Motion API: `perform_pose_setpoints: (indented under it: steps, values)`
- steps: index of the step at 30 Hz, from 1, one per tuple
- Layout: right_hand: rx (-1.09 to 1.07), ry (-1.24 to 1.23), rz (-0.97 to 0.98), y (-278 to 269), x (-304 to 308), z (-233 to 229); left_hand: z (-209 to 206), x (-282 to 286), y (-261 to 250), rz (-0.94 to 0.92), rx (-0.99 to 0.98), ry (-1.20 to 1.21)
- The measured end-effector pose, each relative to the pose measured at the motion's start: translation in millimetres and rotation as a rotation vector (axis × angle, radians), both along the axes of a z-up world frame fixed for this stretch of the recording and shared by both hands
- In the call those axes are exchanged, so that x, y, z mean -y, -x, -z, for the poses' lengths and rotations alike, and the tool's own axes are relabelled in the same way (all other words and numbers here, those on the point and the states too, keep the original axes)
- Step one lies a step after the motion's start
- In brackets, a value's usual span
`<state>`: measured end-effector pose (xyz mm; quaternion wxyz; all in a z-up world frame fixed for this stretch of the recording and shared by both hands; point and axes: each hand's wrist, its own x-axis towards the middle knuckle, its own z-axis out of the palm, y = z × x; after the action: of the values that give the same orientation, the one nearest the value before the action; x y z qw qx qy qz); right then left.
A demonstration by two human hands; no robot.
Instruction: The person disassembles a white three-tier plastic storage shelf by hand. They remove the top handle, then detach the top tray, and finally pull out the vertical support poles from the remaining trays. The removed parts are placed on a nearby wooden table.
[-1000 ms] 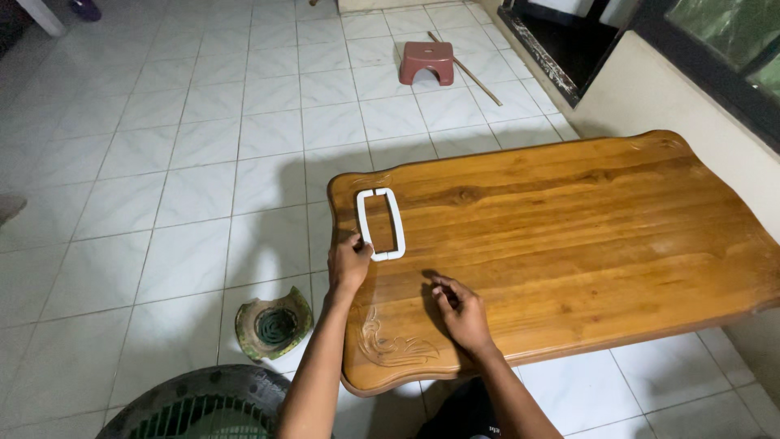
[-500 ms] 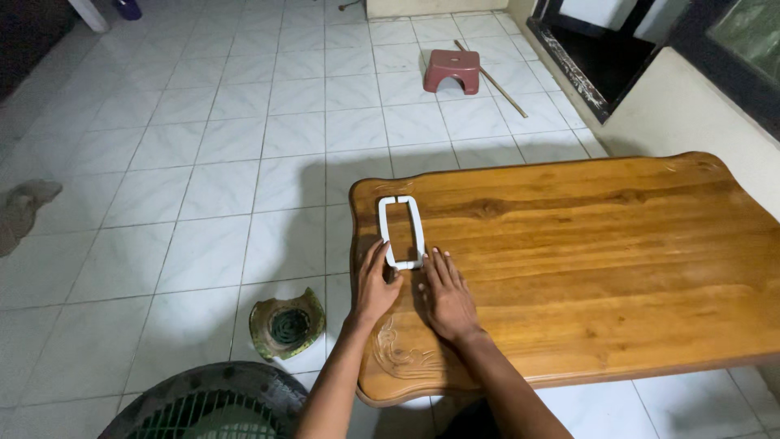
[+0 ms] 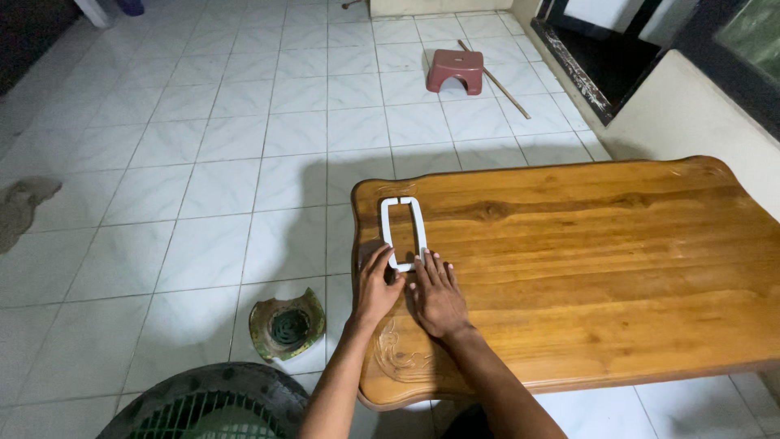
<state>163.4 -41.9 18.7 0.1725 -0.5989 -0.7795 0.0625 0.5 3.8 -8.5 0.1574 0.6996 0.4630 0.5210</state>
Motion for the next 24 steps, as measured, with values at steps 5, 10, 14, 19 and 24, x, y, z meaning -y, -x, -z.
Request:
perform_pose_setpoints:
  steps: [5, 10, 14, 19, 24]
  values:
    - [0.003, -0.039, -0.007, -4, 2, -3, 3, -1, -1, 0.008, -0.012, -0.011]
    - [-0.046, -0.086, 0.034, -23, 13, -15, 2, 2, 1, -0.006, -0.105, -0.184]
    - [-0.056, -0.147, 0.126, -62, 35, -34, -14, 10, -1, 0.018, -0.126, -0.257]
    - [-0.069, -0.237, 0.314, -130, 77, -62, -52, 30, -41, 0.134, -0.235, -0.32]
    - [-0.002, -0.356, 0.536, -193, 137, -92, -96, 46, -144, 0.409, -0.147, -0.39]
